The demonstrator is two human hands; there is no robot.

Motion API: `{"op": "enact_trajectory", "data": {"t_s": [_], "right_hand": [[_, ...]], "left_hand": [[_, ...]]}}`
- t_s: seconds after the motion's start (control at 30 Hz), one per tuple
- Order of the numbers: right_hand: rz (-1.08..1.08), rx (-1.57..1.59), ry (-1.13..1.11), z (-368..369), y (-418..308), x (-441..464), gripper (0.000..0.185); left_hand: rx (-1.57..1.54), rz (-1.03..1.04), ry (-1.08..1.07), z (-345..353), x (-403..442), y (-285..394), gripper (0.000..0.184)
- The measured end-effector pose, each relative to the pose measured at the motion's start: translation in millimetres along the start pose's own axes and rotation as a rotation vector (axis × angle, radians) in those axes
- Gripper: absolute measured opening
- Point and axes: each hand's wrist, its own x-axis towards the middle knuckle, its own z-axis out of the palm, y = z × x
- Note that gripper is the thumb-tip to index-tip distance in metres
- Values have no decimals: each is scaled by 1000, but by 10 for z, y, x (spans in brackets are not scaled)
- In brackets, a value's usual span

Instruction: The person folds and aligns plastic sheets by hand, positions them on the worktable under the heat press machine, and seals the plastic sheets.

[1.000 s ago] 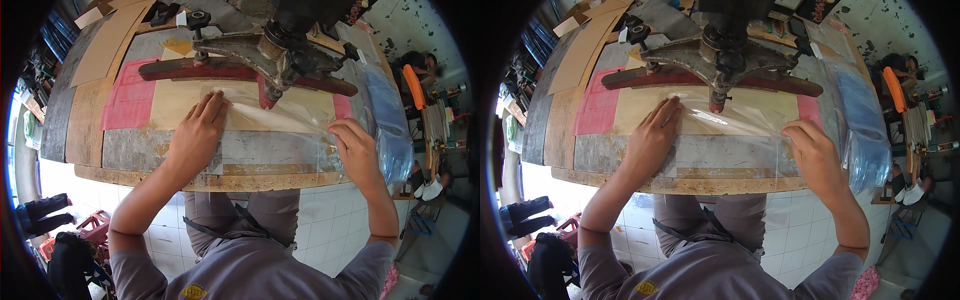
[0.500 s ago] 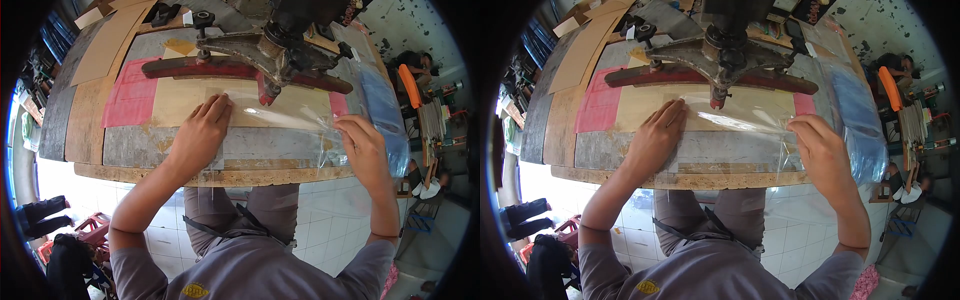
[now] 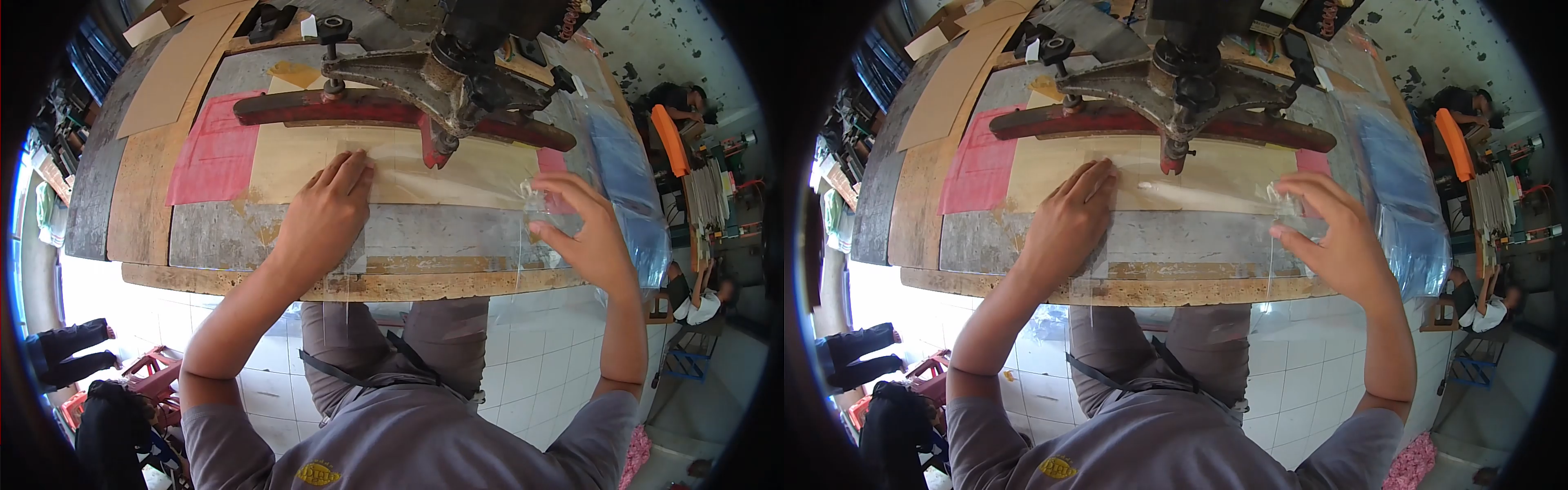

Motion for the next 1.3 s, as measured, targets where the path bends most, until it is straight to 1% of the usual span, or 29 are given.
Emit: {"op": "enact_trajectory", "data": {"t_s": [0.07,0.17,0.2,0.27,0.37,0.4,0.43,0.53,0.67,0.7,0.73,0.8,0.83,0.93,0.97,1.07,1.1,1.2,1.23,1.3], "right_hand": [[-23,-74,64,32,27,-36,57],[145,38,-15,96,171,-156,64],[200,112,-16,96,147,-201,63],[309,260,-18,82,51,-338,61],[300,154,-3,21,-102,-675,61],[261,135,50,38,-154,-807,60],[223,115,101,75,-216,-946,60],[116,54,225,254,-328,-1291,59],[-72,31,387,593,-381,-1424,53],[-100,39,446,685,-438,-1417,47],[-100,49,453,777,-457,-1465,42],[-143,68,493,876,-560,-1488,41],[-131,73,500,939,-601,-1514,39],[-174,44,552,1049,-668,-1564,38],[-189,37,587,1084,-699,-1571,36],[-190,44,612,1075,-840,-1548,35],[-204,43,566,1064,-864,-1542,37],[-245,122,369,1103,-853,-1552,48],[-269,157,172,1008,-810,-1577,60],[-329,277,-79,730,-682,-1547,68]], "left_hand": [[-55,-15,-13,-41,10,16,44],[-104,6,-43,-61,-9,38,46],[-114,19,-55,-100,-1,54,49],[-204,73,-100,-304,-18,94,63],[-314,133,-160,-541,-128,151,83],[-347,150,-180,-606,-179,197,89],[-377,125,-213,-724,-226,314,86],[-498,84,-168,-982,-347,665,86],[-855,41,-293,-1170,-575,918,89],[-916,33,-292,-1199,-591,1015,81],[-880,10,-300,-1205,-635,1125,76],[-810,-38,-313,-1195,-716,1321,66],[-826,-68,-321,-1205,-731,1371,54],[-960,-304,-372,-1085,-872,1540,53],[-971,-334,-351,-1045,-891,1604,50],[-850,-236,-155,-885,-826,1762,44],[-937,-246,-128,-833,-862,1792,40],[-1297,-413,-101,-648,-935,1831,37],[-1406,-565,-76,-563,-969,1874,27],[-1470,-669,-50,-484,-1015,1836,23]]}}
